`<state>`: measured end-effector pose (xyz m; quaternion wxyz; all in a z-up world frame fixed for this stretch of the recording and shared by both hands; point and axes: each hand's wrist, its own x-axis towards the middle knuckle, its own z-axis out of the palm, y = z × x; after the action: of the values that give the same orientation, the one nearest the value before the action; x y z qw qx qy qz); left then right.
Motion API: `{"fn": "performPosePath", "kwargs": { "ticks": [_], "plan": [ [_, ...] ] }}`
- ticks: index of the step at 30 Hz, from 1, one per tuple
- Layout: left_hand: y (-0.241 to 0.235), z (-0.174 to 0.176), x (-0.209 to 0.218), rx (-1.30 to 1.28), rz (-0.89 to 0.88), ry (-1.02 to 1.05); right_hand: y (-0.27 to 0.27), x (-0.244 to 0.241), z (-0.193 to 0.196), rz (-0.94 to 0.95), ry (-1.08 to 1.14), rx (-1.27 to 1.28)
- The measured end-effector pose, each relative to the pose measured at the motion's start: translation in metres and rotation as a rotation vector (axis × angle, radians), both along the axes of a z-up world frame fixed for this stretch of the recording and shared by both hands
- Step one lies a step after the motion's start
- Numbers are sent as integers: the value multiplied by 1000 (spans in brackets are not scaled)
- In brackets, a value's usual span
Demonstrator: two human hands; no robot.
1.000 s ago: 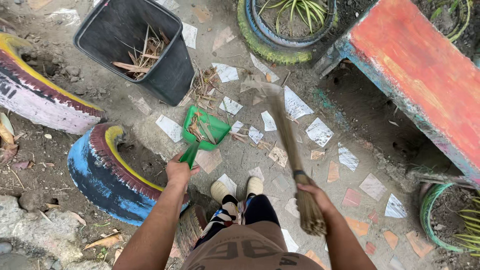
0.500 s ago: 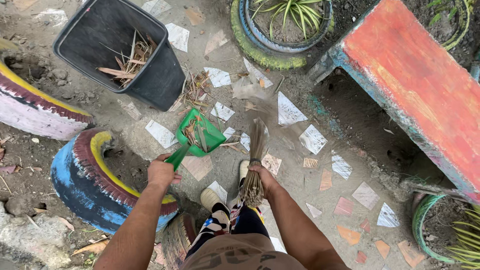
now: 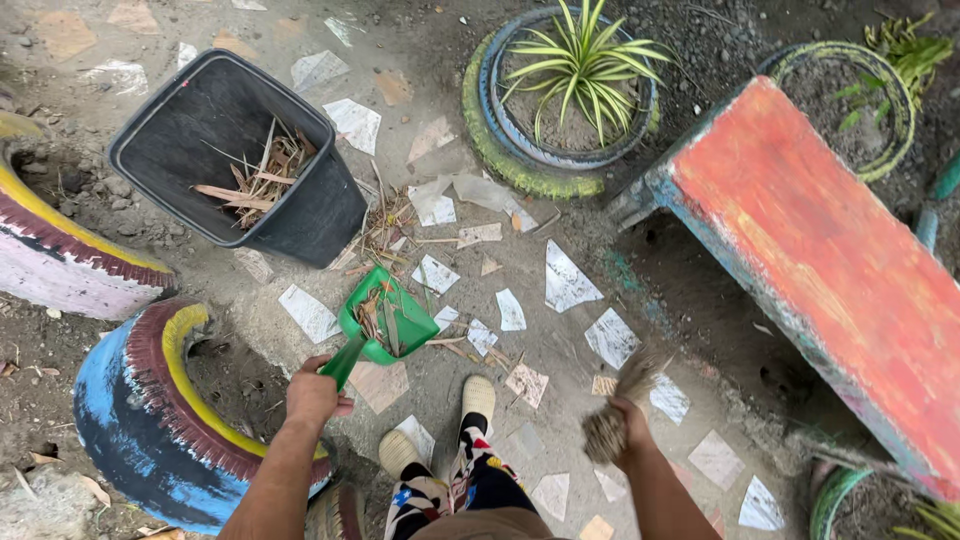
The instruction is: The person sweeps dry leaves, twigs, and small debris from a tiled patio and garden area using a hand broom and a green dustpan, occasionally emptying the dustpan into a black bin.
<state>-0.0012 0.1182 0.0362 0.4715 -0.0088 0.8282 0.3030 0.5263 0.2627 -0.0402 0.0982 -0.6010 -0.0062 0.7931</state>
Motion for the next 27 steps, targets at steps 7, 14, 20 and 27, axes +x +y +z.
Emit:
{"fn": "performPosePath", "kwargs": {
  "ticks": [7,14,20,27],
  "plan": [
    [45,23,22,-102,13,6,78,-253,-24,324,66,121],
    [58,41,29,-108,7,18,97,-235,69,529,233,486],
    [49,38,25,-131,-45,31,92,-257,42,282,69,58],
    [25,0,-13,-71,-87,13,115,-259,71,660,-25,341]
  ]
}}
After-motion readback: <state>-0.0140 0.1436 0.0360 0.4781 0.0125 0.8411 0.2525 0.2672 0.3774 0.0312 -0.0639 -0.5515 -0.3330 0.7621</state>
